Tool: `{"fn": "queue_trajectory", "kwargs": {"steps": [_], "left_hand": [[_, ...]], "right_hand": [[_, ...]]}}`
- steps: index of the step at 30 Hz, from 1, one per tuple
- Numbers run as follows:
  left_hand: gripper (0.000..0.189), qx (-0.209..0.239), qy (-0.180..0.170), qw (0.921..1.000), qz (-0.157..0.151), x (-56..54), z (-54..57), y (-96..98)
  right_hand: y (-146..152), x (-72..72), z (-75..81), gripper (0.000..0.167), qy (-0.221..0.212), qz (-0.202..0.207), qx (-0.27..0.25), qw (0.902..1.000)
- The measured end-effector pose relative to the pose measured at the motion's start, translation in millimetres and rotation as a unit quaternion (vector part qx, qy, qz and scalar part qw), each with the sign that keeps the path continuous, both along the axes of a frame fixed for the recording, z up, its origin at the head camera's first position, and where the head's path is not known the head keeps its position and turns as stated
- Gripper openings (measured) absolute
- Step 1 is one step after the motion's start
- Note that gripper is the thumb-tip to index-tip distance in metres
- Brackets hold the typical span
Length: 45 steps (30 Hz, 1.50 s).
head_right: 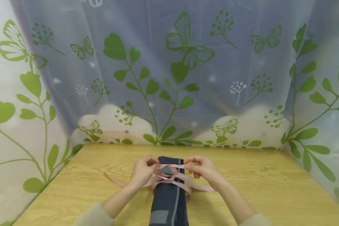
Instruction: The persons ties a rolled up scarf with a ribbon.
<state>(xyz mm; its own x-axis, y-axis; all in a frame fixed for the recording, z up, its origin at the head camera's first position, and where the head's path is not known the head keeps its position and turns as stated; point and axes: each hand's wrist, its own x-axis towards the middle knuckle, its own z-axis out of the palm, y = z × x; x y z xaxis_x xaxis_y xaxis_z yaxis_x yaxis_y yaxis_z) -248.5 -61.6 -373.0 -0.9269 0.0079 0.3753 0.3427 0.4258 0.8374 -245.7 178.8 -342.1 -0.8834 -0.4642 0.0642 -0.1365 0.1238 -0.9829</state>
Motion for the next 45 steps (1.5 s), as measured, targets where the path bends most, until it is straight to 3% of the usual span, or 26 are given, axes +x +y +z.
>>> {"fn": "queue_trajectory", "kwargs": {"steps": [10, 33, 45], "left_hand": [[0.011, -0.010, 0.009, 0.9998, 0.012, -2.0, -3.4, -4.8], [0.013, -0.021, -0.017, 0.9992, 0.028, -4.8, 0.0, -12.6], [0.013, -0.029, -0.005, 0.9993, 0.021, -4.7, -0.9, -14.9]], "right_hand": [[17, 0.1, 2.2, 0.022, 0.007, -0.020, 0.016, 0.9997], [63, 2.5, 8.0, 0.037, 0.024, -0.040, 0.093, 0.9946], [88, 4.1, 16.1, 0.031, 0.025, 0.001, 0.116, 0.9929]]}}
